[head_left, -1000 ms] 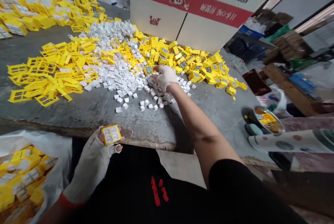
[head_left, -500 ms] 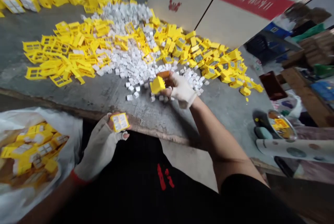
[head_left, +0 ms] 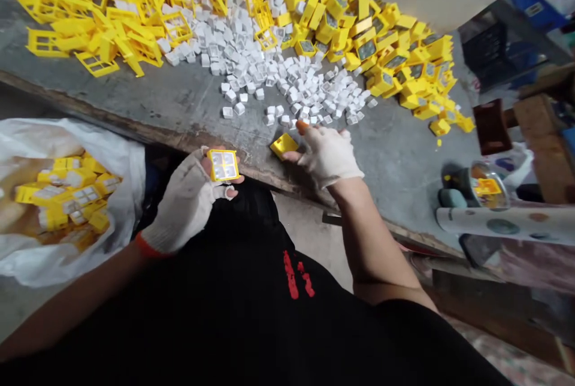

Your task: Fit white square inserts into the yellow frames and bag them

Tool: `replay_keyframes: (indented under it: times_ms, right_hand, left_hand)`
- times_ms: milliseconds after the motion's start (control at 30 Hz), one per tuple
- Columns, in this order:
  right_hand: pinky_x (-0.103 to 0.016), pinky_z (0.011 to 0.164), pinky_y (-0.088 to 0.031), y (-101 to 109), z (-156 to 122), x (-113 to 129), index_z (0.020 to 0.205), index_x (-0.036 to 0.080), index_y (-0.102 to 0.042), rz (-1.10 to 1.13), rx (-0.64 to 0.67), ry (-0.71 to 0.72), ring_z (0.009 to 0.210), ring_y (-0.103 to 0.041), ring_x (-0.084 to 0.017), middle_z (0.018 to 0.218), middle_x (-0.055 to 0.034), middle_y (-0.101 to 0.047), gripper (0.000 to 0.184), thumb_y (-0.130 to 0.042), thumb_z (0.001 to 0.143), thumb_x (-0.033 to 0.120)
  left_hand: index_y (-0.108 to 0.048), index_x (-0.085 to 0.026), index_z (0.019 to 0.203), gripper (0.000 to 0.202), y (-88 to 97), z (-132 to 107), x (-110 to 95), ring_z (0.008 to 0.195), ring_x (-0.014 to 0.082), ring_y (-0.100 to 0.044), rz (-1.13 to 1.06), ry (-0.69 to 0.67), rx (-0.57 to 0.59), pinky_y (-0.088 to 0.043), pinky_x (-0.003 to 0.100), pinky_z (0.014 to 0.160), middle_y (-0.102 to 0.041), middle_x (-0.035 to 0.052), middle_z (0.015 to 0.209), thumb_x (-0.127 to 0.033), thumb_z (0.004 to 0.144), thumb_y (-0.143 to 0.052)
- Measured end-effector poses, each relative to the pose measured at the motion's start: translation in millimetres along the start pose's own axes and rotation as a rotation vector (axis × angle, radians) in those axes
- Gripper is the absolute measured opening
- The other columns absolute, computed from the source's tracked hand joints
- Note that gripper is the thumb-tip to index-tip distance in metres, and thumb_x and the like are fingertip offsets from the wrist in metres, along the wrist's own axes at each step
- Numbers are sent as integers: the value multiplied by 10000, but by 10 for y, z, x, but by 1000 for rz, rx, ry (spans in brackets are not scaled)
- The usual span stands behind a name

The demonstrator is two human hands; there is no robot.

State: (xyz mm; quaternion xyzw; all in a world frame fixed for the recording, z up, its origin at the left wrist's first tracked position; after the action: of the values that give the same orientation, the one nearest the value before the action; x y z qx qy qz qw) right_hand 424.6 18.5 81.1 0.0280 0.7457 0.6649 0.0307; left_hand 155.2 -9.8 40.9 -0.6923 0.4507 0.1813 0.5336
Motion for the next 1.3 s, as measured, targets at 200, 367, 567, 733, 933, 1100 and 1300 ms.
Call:
replay_keyframes:
  times_ms: [200,367,567,733,933,1100,1300]
  right_hand:
    - [-604,1091,-580,79,-160,267,1543,189,-719,246,-142,376,1247,-757,-415,1336,-178,-827,685,-815,986,577]
    - [-565,1028,-675,269,-362,380,1492,273,-759,491,-281,653,1147,-798,-349,1239,-102,-828,659,-760,1018,731]
    - [-545,1072,-670,266,-338,507,1521,311,-750,479,-283,783,1184,-791,-355,1289,-115,-825,573,-792,1036,613]
    - [-562,1072,-652,205,-313,473,1381,333,-811,431,-213,711,1193,-773,-368,1278,-108,-825,501,-779,1020,679]
    - [-550,993,-638,176,-444,662,1442,271,-811,388,-260,744,1131,-778,-357,1299,-147,-849,607,-626,1091,730]
    - [-574,1178,-573,61,-464,822,1445,303,-810,571,-232,607,1342,-734,-378,1427,-129,-818,588,-626,1092,735]
    - [-468,1011,-675,-31,-311,827,1235,262,-827,1365,29,453,1053,-813,-282,1105,-63,-836,710,-868,852,858]
  left_hand:
    - [-755,-207,1153,336,-58,-58,28,797,228,-816,7,75,79,-588,275,595,-845,89,1108,-415,935,-904]
    - [-745,-254,1272,374,-100,-105,14,964,255,-831,-13,81,151,-609,269,612,-842,89,1258,-448,981,-880]
    - [-729,-227,1182,370,-149,-154,-28,954,241,-818,-3,85,124,-627,270,625,-847,93,1237,-419,935,-927]
    - [-723,-205,1126,408,-145,-148,-14,1006,267,-821,22,98,71,-639,295,646,-837,113,1247,-430,886,-965]
    - [-815,-209,1245,444,-110,-184,-83,1108,331,-809,176,-45,54,-667,365,717,-841,106,1231,-451,888,-921]
    - [-848,-213,1115,338,-135,-220,-332,1133,319,-764,570,-283,33,-616,420,1049,-839,55,1107,-216,790,-938]
    - [-822,-227,1158,378,-157,-325,-452,1108,317,-728,636,-374,-7,-573,423,1044,-785,62,1158,-176,795,-917]
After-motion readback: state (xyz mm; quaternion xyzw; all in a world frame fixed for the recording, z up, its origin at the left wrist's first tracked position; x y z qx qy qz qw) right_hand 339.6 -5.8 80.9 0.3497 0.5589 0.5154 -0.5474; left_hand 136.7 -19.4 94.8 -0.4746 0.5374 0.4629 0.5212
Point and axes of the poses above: each hand's wrist, its own z-axis towards the middle knuckle, its own y-axis out of the back of the hand, x = y × z, the point moved 3 cm from there along z, towards the middle knuckle
